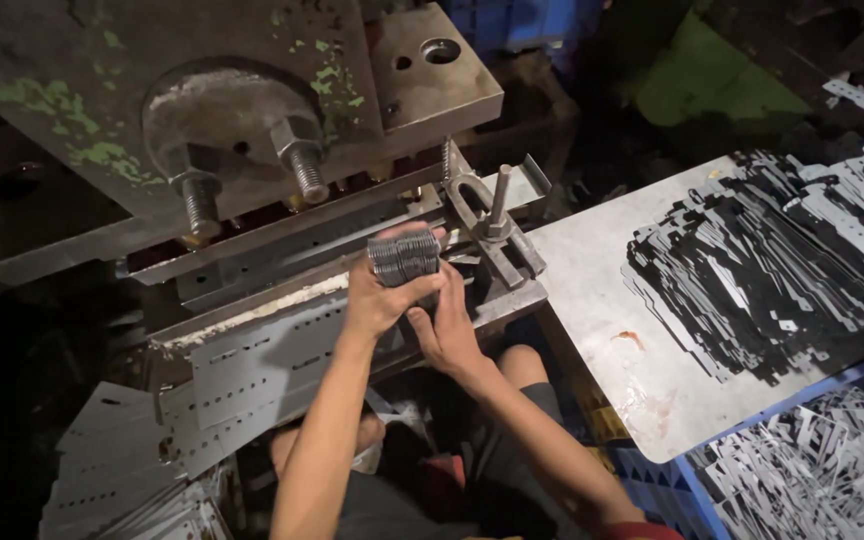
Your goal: Stamping or punching holes into metal plates using an industrial press machine.
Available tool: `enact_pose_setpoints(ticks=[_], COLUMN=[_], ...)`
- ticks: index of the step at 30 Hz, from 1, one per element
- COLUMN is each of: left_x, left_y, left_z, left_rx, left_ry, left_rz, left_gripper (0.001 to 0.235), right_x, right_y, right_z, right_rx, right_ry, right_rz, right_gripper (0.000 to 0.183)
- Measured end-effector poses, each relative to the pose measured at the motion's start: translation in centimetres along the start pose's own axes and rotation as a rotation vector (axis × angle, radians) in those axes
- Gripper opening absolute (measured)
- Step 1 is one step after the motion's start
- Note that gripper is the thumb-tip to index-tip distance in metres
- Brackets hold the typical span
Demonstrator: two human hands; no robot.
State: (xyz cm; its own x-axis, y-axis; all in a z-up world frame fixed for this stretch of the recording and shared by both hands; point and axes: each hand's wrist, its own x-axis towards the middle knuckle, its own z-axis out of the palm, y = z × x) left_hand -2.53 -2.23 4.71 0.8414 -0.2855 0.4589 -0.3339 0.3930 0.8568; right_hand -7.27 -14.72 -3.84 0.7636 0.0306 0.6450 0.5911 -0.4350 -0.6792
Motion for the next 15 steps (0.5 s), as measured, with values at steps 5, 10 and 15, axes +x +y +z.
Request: enact_pose_setpoints(ticks=[5,10,15], left_x=[-0.2,-0.1,-0.2], left_y=[-1.3,-0.1,-1.9], left_z=[-0.7,-0.6,-0.2], left_rx=[0.079,0.120,0.224], left_ry=[0.033,-0.009,0.039], left_rz=[-0.083,-0.055,-0.071], left_gripper=[0.042,0.039,0.045], right_x=[0.2,0.6,-0.9], right_y=[-0.2,0.8,6.7], right_z=[-0.9,-0.9,2.0], right_rx=[-0.137,0.009,0.306], right_ry=[0.033,-0.058,-0.028], right_rz=[0.059,-0.033,0.078], right_gripper=[0.064,0.076,0.112])
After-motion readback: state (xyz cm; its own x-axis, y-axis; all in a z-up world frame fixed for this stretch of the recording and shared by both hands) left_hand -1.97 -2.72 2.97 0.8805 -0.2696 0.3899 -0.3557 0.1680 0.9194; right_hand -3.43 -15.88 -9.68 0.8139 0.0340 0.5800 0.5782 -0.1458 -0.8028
